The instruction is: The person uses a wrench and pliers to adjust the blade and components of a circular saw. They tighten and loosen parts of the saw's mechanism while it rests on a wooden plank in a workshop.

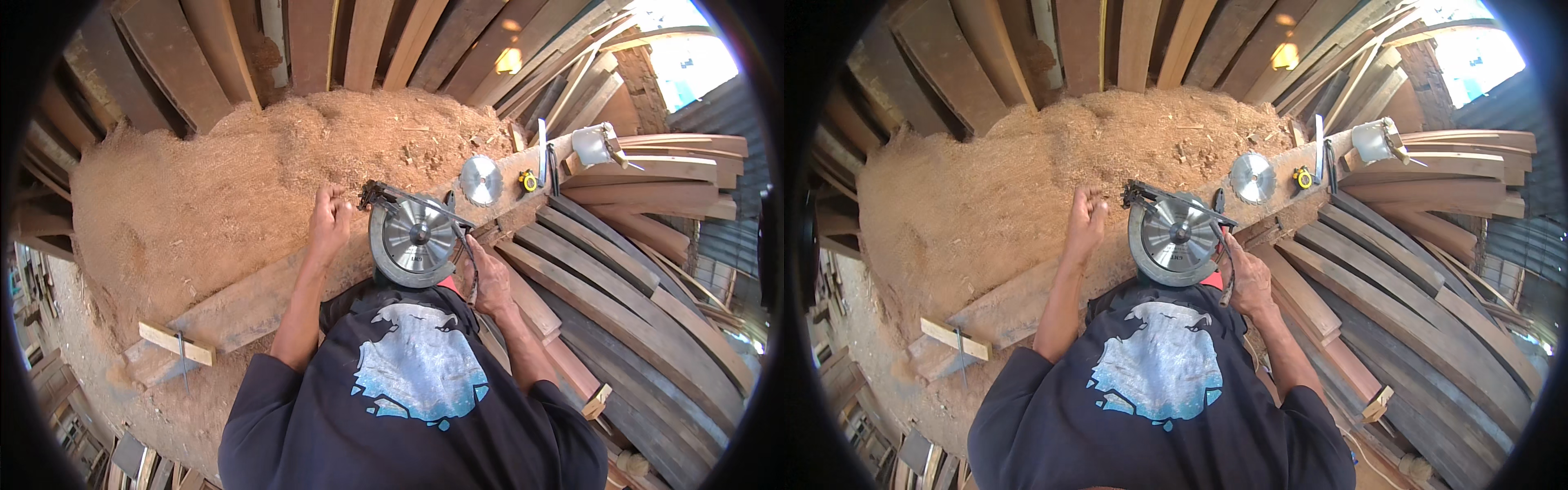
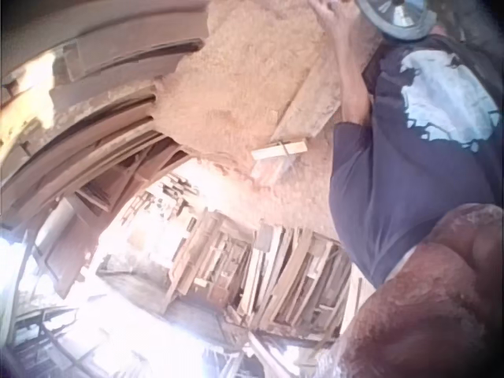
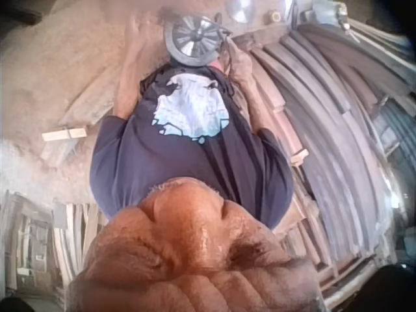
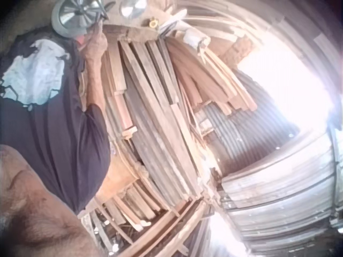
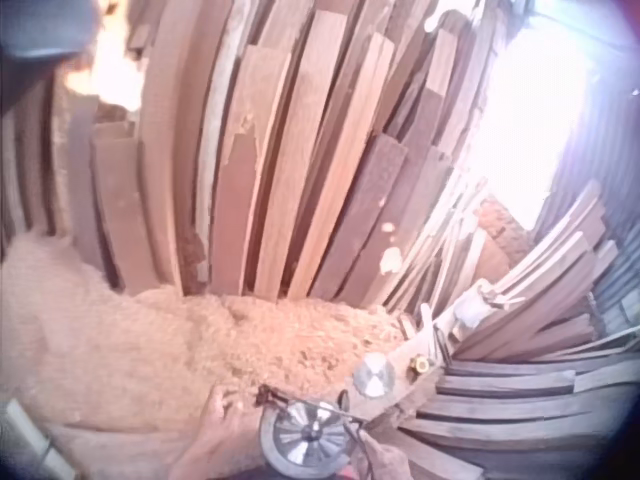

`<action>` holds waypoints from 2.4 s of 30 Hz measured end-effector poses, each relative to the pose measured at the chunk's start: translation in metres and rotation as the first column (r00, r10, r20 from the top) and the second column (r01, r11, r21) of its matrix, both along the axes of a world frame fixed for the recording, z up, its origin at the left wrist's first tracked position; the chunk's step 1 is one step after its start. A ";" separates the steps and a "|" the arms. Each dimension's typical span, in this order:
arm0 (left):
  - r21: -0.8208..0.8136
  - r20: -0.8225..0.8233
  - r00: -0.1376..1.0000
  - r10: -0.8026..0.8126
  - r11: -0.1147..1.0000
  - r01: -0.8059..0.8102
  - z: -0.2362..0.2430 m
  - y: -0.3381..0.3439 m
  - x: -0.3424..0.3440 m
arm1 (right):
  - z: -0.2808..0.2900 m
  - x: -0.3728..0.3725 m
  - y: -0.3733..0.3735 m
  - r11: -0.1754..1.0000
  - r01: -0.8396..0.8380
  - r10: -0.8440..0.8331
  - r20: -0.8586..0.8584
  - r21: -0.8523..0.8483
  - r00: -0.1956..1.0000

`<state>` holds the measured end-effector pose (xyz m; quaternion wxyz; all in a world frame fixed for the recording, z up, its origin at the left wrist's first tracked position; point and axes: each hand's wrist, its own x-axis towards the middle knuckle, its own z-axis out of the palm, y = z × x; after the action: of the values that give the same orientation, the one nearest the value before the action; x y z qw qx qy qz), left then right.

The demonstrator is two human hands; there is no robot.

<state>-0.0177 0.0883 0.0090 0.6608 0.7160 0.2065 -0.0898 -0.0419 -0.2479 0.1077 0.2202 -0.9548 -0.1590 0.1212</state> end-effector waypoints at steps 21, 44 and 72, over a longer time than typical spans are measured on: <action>0.005 -0.265 0.728 0.633 0.756 -0.655 -0.077 -0.128 -0.165 | -0.015 0.083 -0.031 0.936 -0.178 0.151 0.110 0.303 0.982; 0.110 -0.118 0.609 0.785 0.620 -0.777 -0.119 -0.141 -0.152 | -0.139 0.135 -0.021 0.759 0.252 0.102 -0.491 0.601 0.865; 0.525 -0.038 0.768 0.639 0.667 -0.529 -0.018 -0.165 -0.094 | -0.084 0.135 -0.026 0.855 -0.336 0.252 0.252 0.394 0.934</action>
<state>-0.1115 -0.0762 -0.0087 0.4257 0.7379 0.5132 0.1046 0.0931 -0.2735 0.0239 0.3880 -0.8536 -0.3468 0.0232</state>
